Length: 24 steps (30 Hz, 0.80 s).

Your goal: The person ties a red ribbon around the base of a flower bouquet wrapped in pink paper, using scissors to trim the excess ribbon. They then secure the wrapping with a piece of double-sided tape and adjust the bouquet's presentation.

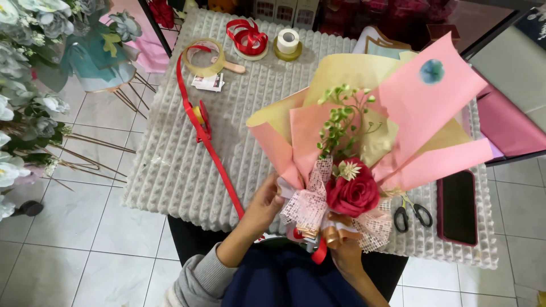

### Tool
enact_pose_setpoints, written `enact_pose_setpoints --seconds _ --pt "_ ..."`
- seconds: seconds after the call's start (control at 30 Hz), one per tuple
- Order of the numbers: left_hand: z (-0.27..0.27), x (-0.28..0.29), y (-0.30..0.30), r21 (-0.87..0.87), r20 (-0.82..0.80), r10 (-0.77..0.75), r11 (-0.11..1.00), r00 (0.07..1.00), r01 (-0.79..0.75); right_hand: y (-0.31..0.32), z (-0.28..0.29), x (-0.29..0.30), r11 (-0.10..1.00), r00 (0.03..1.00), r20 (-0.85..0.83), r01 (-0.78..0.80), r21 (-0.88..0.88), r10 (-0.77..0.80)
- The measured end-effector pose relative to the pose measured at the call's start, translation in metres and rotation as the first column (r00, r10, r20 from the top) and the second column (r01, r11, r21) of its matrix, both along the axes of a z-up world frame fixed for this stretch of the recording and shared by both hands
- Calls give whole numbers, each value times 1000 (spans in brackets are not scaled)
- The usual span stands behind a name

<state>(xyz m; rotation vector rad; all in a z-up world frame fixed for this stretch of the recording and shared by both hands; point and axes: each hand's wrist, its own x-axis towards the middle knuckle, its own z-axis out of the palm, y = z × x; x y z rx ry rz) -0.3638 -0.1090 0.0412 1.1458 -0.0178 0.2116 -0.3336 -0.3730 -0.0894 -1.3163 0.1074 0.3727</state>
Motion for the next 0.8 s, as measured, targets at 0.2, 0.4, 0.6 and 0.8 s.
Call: enact_pose_setpoints --seconds 0.2,0.4,0.6,0.8 --pt "-28 -4 -13 -74 47 -391 916 919 393 -11 15 8 489 796 401 154 -859 453" --pt "-44 0 -15 -112 -197 -335 941 921 318 3 43 16 922 878 347 -379 85 329" --pt "-49 -2 -9 -211 -281 -153 973 947 95 17 73 33 955 894 449 -124 268 -10" --pt "-44 -5 14 -45 -68 -82 996 994 79 1 55 66 980 918 343 -184 -79 200"
